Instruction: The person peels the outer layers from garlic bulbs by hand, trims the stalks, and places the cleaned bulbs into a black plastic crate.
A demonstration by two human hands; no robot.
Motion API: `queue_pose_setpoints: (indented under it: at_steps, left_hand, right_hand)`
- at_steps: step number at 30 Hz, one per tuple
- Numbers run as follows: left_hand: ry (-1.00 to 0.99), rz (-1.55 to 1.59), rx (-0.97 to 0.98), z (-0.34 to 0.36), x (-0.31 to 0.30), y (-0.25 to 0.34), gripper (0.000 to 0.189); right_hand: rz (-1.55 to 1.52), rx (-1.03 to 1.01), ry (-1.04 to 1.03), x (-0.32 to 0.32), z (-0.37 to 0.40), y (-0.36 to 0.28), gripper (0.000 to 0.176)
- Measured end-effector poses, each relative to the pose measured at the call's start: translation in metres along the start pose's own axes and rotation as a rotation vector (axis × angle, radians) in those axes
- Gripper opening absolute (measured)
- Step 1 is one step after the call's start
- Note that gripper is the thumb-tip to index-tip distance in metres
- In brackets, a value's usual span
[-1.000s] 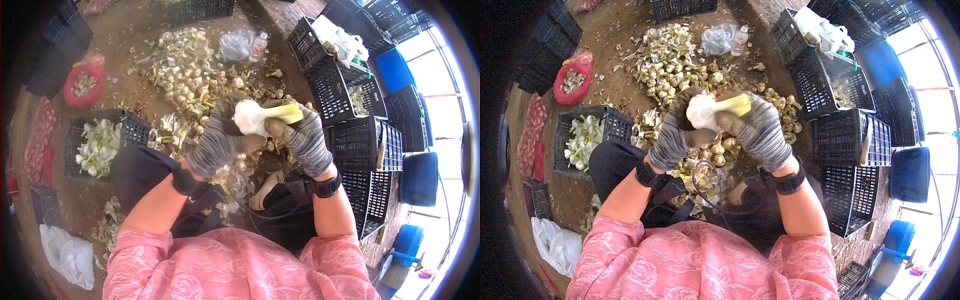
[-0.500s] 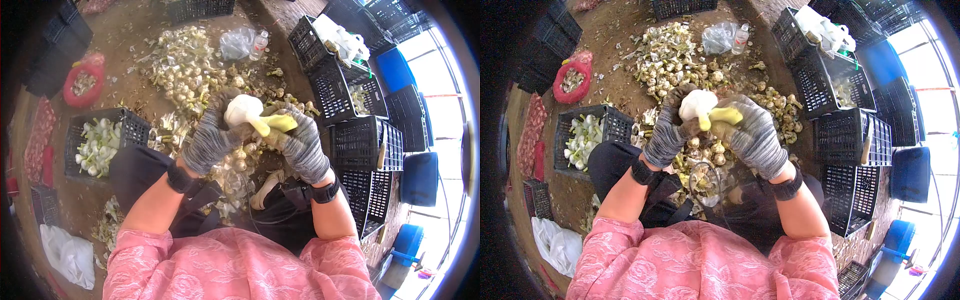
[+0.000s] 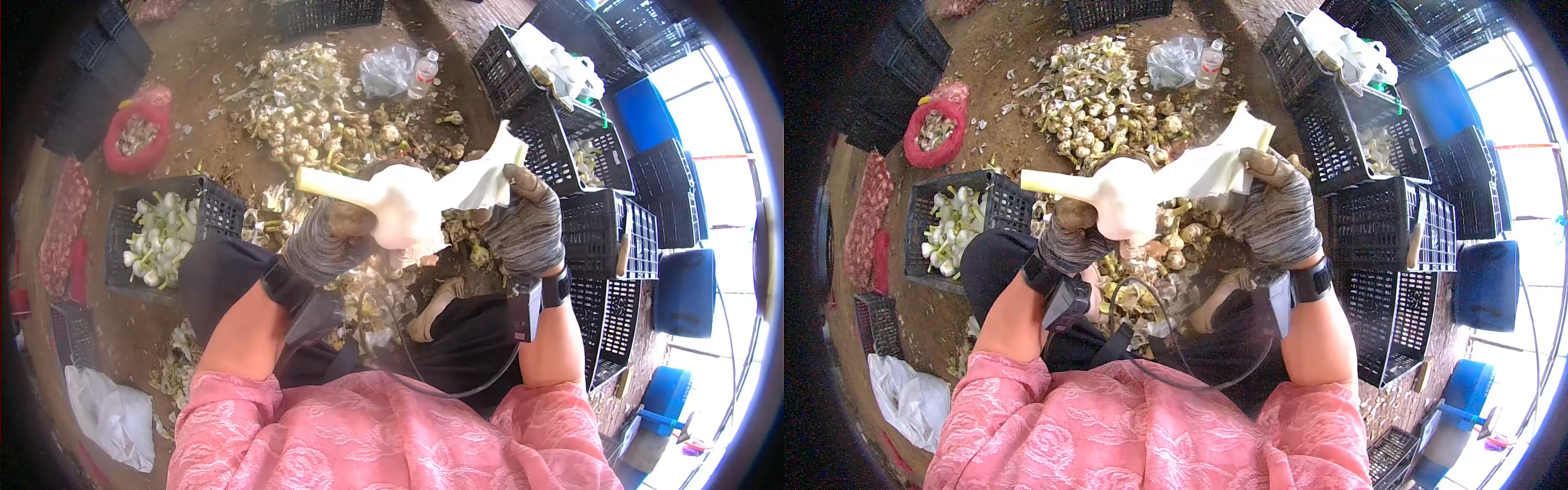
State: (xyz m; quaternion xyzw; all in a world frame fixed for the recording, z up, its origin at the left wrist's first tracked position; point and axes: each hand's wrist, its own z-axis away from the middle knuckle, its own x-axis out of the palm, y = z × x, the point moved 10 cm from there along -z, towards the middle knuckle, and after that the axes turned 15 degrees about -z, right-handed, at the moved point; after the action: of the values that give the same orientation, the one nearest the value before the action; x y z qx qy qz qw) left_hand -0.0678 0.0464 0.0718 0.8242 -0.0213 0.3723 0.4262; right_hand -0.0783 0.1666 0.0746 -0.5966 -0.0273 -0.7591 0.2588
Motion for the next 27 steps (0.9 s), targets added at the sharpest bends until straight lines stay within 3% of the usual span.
queue_pose_setpoints:
  at_steps: [1, 2, 4, 5, 6, 8, 9, 12, 16, 17, 18, 20, 21, 22, 23, 24, 25, 26, 27]
  left_hand:
    - [0.157, -0.257, -0.126, 0.003, -0.012, -0.004, 0.056]
    - [0.155, -0.258, -0.125, 0.0, -0.006, -0.002, 0.056]
    - [0.155, 0.043, -0.058, -0.007, 0.004, 0.002, 0.063]
    - [0.307, -0.069, -0.091, 0.003, -0.007, -0.001, 0.063]
    - [0.308, -0.069, -0.09, 0.001, -0.004, -0.002, 0.063]
    - [0.382, -0.338, 0.107, -0.004, -0.002, 0.017, 0.057]
    - [0.29, -0.587, -0.212, 0.006, -0.041, -0.026, 0.05]
    - [0.234, -0.366, -0.163, 0.005, -0.04, -0.027, 0.051]
    - [0.376, -0.386, -0.207, 0.008, -0.046, -0.045, 0.053]
    - [0.422, -0.393, -0.223, 0.01, -0.048, -0.047, 0.054]
    - [0.421, -0.392, -0.225, 0.011, -0.042, -0.039, 0.054]
    - [0.31, -0.637, -0.034, 0.002, -0.009, 0.01, 0.064]
    - [0.423, -0.508, -0.008, 0.003, -0.015, 0.015, 0.077]
    - [0.426, -0.508, -0.005, 0.003, -0.018, 0.016, 0.077]
    - [0.364, -0.799, 0.076, 0.001, -0.014, 0.03, 0.061]
    - [0.294, -1.089, 0.158, 0.001, -0.005, 0.04, 0.047]
    - [0.298, -1.285, 0.036, 0.002, -0.004, 0.043, 0.052]
    - [0.3, -1.289, 0.041, 0.002, -0.003, 0.044, 0.052]
    - [0.409, -1.175, 0.11, 0.006, -0.009, 0.051, 0.056]
  right_hand:
    - [-0.058, 0.009, -0.048, 0.001, 0.001, 0.002, 0.045]
    - [-0.057, 0.007, -0.049, 0.001, 0.003, 0.002, 0.045]
    - [0.077, -0.021, -0.141, 0.024, 0.006, 0.009, 0.044]
    - [0.123, -0.063, -0.06, 0.015, 0.01, 0.005, 0.042]
    - [0.123, -0.062, -0.06, 0.012, 0.009, 0.005, 0.042]
    - [-0.011, -0.048, -0.11, 0.007, 0.006, 0.008, 0.039]
    - [-0.078, -0.017, -0.111, 0.008, 0.003, 0.014, 0.034]
    - [-0.085, -0.037, -0.095, 0.009, 0.003, 0.019, 0.032]
    - [0.285, -0.269, -0.041, 0.014, 0.003, 0.007, 0.022]
    - [0.545, -0.256, -0.157, 0.023, 0.002, 0.014, 0.023]
    - [0.255, -0.109, -0.089, 0.014, -0.001, 0.03, 0.026]
    - [-0.009, 0.044, -0.104, 0.015, 0.004, 0.041, 0.03]
    - [-0.159, 0.188, -0.257, 0.024, 0.002, 0.044, 0.032]
    - [-0.307, 0.334, -0.41, 0.034, 0.003, 0.043, 0.033]
    - [-0.256, 0.335, -0.339, 0.025, 0.002, 0.04, 0.033]
    - [0.066, 0.143, -0.083, 0.002, 0.001, 0.025, 0.03]
    - [0.583, 0.175, -0.118, 0.024, 0.007, 0.036, 0.032]
    - [1.1, 0.198, -0.151, 0.038, 0.01, 0.045, 0.033]
    - [1.457, 0.226, -0.348, 0.016, 0.008, 0.06, 0.041]
